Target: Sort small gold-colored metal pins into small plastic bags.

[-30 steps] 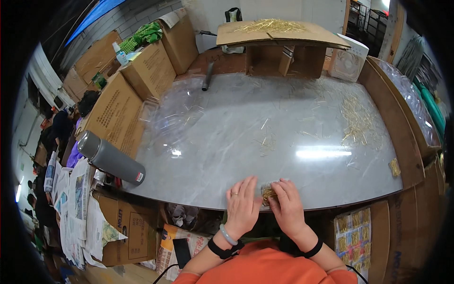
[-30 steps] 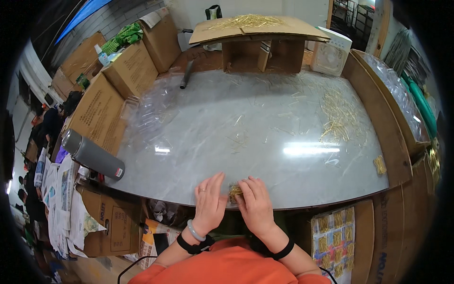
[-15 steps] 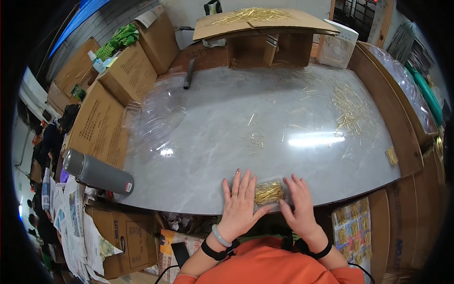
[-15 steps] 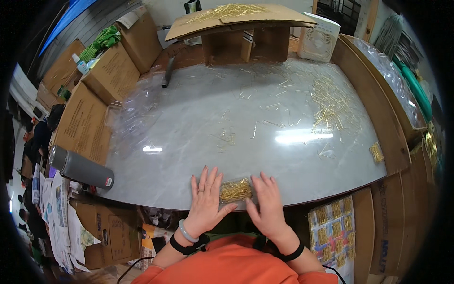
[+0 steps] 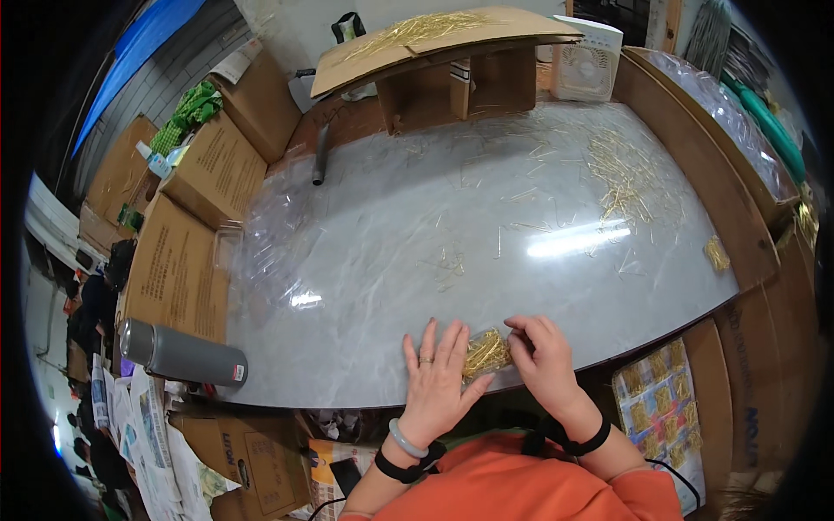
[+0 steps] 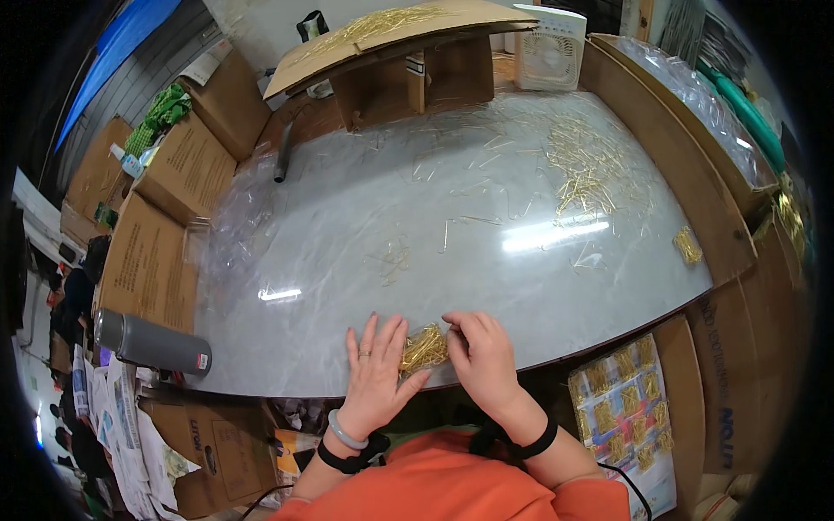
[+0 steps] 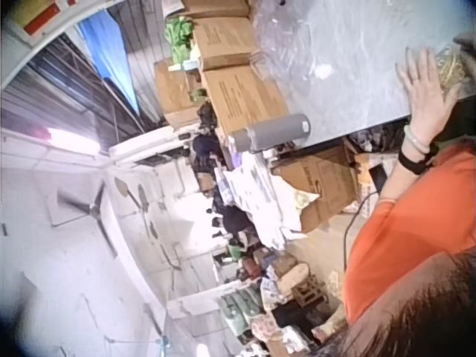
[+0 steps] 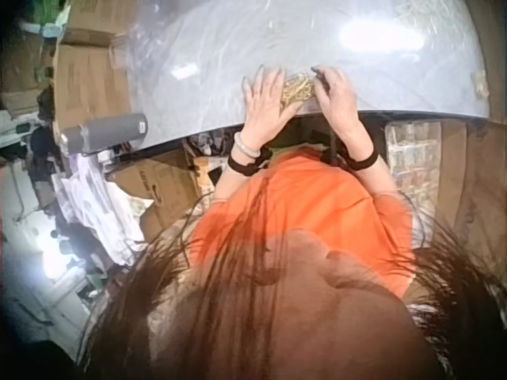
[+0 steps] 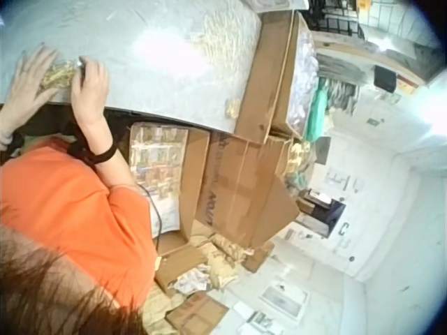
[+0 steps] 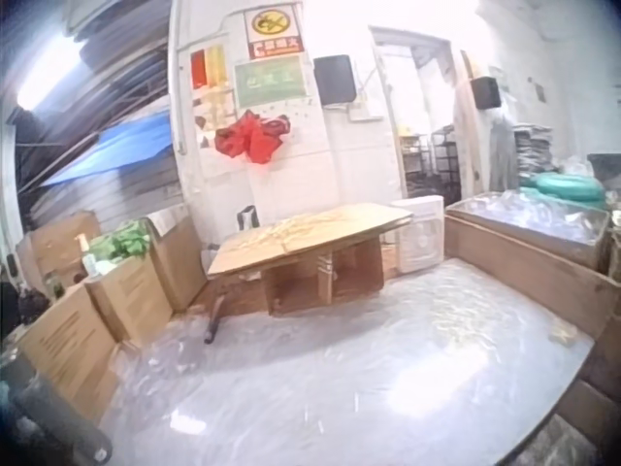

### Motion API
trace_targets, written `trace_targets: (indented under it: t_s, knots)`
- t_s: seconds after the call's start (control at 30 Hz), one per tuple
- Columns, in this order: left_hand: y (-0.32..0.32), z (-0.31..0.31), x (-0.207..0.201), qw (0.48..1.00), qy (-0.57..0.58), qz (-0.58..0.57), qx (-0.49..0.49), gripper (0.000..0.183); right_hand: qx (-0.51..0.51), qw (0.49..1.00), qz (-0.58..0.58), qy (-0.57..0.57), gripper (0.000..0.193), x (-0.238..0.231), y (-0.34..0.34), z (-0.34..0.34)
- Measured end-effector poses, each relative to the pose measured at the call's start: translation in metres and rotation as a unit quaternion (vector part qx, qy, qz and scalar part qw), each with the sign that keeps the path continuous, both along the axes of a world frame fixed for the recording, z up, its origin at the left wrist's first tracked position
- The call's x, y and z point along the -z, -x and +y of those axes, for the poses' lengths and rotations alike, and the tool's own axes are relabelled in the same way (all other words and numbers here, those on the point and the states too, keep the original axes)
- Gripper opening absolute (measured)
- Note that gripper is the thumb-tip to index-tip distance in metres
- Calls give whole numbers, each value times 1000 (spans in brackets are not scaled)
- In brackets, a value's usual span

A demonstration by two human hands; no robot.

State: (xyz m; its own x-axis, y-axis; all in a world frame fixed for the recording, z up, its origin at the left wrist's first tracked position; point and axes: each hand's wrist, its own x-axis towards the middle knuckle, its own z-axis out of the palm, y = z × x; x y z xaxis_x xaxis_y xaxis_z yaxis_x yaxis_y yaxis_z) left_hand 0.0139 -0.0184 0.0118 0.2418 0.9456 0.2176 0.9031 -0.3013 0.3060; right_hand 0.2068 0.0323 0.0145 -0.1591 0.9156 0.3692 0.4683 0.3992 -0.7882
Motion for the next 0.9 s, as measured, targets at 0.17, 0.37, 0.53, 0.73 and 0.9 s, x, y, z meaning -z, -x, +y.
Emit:
trace_targets:
  t_s: [0.17, 0.37, 0.53, 0.73, 0.9]
  knots:
    - [0, 1, -1, 1000, -10, 0, 3, 77, -8, 999, -22, 33, 26, -2, -2, 4]
    - [-1, -1, 3, 999, -35, -27, -10, 76, 8, 996, -16, 85, 28, -5, -8, 5]
    - [1, -1, 5, 999, -35, -39, -8, 76, -2, 991, -6, 136, 31, -10, -7, 2]
    - [1, -2, 5, 998, -40, -48, -11, 75, 6, 984, 63, 167, 33, -9, -8, 1]
    - [0, 0, 6, 998, -42, -53, -8, 76, -12, 991, 41, 123, 30, -16, -3, -2]
